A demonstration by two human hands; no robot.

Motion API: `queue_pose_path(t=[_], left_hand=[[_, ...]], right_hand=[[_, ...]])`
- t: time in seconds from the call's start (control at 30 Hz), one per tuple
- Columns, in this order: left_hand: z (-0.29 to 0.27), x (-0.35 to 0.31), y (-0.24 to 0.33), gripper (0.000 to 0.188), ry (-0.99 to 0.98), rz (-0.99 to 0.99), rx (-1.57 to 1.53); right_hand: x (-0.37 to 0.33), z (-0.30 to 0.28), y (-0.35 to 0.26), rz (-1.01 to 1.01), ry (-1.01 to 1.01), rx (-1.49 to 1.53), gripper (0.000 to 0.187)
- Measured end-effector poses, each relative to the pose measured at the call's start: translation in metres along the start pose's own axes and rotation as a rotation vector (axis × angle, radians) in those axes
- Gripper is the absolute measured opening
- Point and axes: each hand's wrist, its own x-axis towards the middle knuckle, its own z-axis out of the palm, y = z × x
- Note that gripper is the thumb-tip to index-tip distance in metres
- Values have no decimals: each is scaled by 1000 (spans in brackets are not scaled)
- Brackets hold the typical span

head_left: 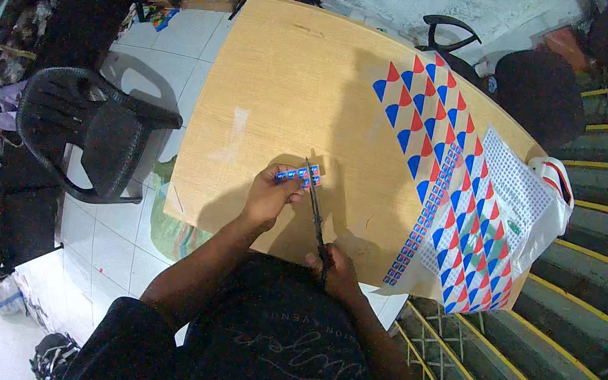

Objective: The person positions small labels on a heat press plate, uses shears to cut a strip of different labels into individual pieces, and places them back onto the press for heat transfer.

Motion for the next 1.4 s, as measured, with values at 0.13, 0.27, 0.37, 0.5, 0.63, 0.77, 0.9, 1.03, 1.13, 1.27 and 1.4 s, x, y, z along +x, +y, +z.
queue_pose_path(t=[0.13,0.27,0.37,0.5,0.63,0.77,0.9,1.03,1.13,1.27,1.4], left_hand=[[-5,3,-8,13,36,-41,1],[-15,5,-11,12,21,-11,-63],[-27,2,-7,12,62,40,-81],[-43,-2,-1,16,101,26,21],[-55,-5,-6,17,103,41,-11],[-42,-7,6,12,98,-24,-117],[-31,-1,7,13,62,1,-109],[-12,-3,9,13,74,22,-51],[-9,-4,5,15,39,49,-83],[-8,-3,1,15,63,16,-56],[-7,-4,3,14,47,15,-42]], right_hand=[[-4,5,9,-1,20,-49,41],[-8,4,11,7,28,-33,40],[-15,-4,4,60,34,-6,42],[-18,-16,0,50,-18,-58,44],[-18,-26,-28,196,-122,-56,35],[-16,-23,-17,155,-200,-8,38],[-9,-15,-22,107,-222,33,37],[-5,-2,0,89,-175,81,32],[2,-2,-9,26,-210,161,27],[5,3,-4,-18,-151,147,25],[8,2,2,-40,-139,5,27]])
